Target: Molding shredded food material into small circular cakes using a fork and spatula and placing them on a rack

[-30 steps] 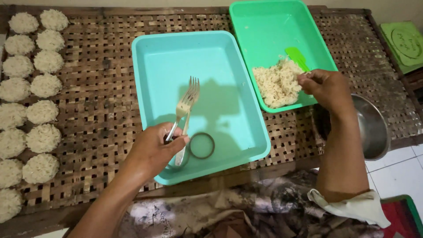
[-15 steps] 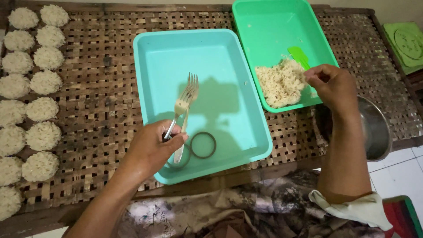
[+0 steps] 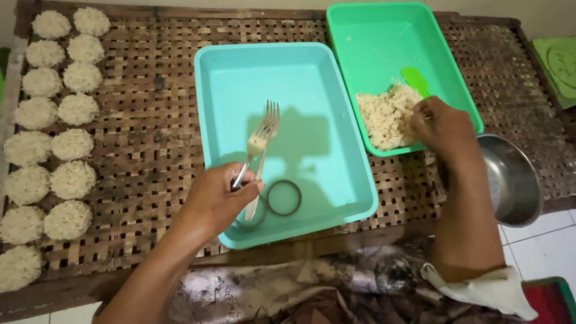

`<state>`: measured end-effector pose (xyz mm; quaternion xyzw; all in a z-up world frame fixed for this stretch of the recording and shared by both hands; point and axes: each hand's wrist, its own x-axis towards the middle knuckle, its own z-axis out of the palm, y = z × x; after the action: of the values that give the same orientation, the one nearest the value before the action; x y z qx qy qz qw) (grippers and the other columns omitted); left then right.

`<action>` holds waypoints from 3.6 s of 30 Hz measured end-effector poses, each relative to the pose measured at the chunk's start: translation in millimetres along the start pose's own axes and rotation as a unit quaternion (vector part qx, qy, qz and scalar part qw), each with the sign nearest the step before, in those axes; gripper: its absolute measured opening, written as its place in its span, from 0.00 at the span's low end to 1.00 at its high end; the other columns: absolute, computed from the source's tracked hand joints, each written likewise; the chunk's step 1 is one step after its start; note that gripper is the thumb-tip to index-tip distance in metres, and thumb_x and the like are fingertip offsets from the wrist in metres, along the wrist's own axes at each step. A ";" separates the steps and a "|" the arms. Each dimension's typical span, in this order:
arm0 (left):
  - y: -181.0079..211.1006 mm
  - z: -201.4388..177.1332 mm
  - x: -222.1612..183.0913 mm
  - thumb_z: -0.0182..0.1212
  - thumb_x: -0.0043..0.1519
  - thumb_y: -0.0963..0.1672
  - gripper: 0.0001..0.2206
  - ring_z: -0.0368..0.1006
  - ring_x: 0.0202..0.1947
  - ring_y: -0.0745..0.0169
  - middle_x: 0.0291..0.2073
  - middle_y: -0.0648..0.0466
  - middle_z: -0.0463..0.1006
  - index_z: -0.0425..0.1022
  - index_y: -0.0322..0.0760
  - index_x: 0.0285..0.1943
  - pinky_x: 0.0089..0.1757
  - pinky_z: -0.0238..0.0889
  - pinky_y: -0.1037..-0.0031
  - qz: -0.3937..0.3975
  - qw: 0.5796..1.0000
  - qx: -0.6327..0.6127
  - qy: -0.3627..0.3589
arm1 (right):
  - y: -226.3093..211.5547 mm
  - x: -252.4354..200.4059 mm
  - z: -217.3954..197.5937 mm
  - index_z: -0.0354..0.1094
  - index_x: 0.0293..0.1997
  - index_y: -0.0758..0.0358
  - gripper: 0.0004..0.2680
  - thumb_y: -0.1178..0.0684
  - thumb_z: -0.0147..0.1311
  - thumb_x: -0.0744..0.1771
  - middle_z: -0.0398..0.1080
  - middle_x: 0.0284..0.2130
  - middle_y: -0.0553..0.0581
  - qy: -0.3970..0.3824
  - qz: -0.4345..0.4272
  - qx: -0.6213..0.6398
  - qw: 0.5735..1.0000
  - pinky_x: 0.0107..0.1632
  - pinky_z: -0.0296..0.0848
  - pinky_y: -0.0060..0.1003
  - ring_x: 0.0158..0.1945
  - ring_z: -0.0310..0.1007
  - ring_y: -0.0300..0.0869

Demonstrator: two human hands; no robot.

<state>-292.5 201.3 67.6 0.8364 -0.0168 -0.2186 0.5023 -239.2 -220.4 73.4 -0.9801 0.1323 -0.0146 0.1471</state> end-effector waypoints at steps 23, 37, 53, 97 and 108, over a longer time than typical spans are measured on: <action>3.7 -14.0 -1.0 0.63 0.62 0.44 0.06 0.65 0.19 0.68 0.23 0.54 0.75 0.79 0.36 0.38 0.26 0.63 0.75 -0.029 0.999 -0.009 0.030 | 25.1 6.0 -2.3 0.68 0.60 0.61 0.10 0.64 0.55 0.72 0.72 0.48 0.58 0.026 -0.059 0.295 0.953 0.48 0.78 0.34 0.44 0.72 0.41; -6.2 -20.9 -1.7 0.63 0.60 0.45 0.08 0.67 0.22 0.66 0.22 0.55 0.75 0.81 0.36 0.37 0.29 0.62 0.74 0.009 0.997 -0.014 0.077 | -89.6 -27.5 6.2 0.65 0.59 0.55 0.19 0.69 0.47 0.63 0.62 0.70 0.64 -0.302 -0.138 0.512 0.792 0.56 0.78 0.32 0.63 0.71 0.52; -37.0 -16.4 17.3 0.62 0.54 0.52 0.13 0.80 0.37 0.37 0.27 0.44 0.81 0.81 0.42 0.35 0.42 0.70 0.55 0.071 0.992 0.030 0.103 | -193.7 -121.5 85.1 0.69 0.48 0.56 0.05 0.59 0.51 0.69 0.71 0.42 0.53 -0.184 -0.504 0.123 0.835 0.43 0.75 0.35 0.40 0.77 0.43; -39.1 10.4 19.1 0.65 0.62 0.41 0.11 0.61 0.18 0.75 0.23 0.56 0.66 0.76 0.23 0.44 0.18 0.56 0.88 0.037 0.939 -0.338 -0.059 | -171.6 -90.8 96.6 0.72 0.56 0.37 0.12 0.53 0.60 0.68 0.64 0.57 0.44 0.025 -0.437 0.135 0.889 0.52 0.80 0.37 0.55 0.76 0.39; -14.6 -32.6 -10.9 0.43 0.71 0.43 0.17 0.65 0.24 0.70 0.40 0.41 0.76 0.73 0.24 0.59 0.29 0.67 0.80 0.074 0.980 -0.179 -0.052 | -138.7 -56.8 68.6 0.81 0.45 0.51 0.10 0.67 0.64 0.68 0.73 0.38 0.51 0.156 -0.494 0.214 0.828 0.49 0.77 0.36 0.40 0.74 0.44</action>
<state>-292.7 238.4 72.1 0.7167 -0.0659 -0.2236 0.6573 -253.9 -58.1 49.0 -0.8429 -0.3552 -0.2664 0.3040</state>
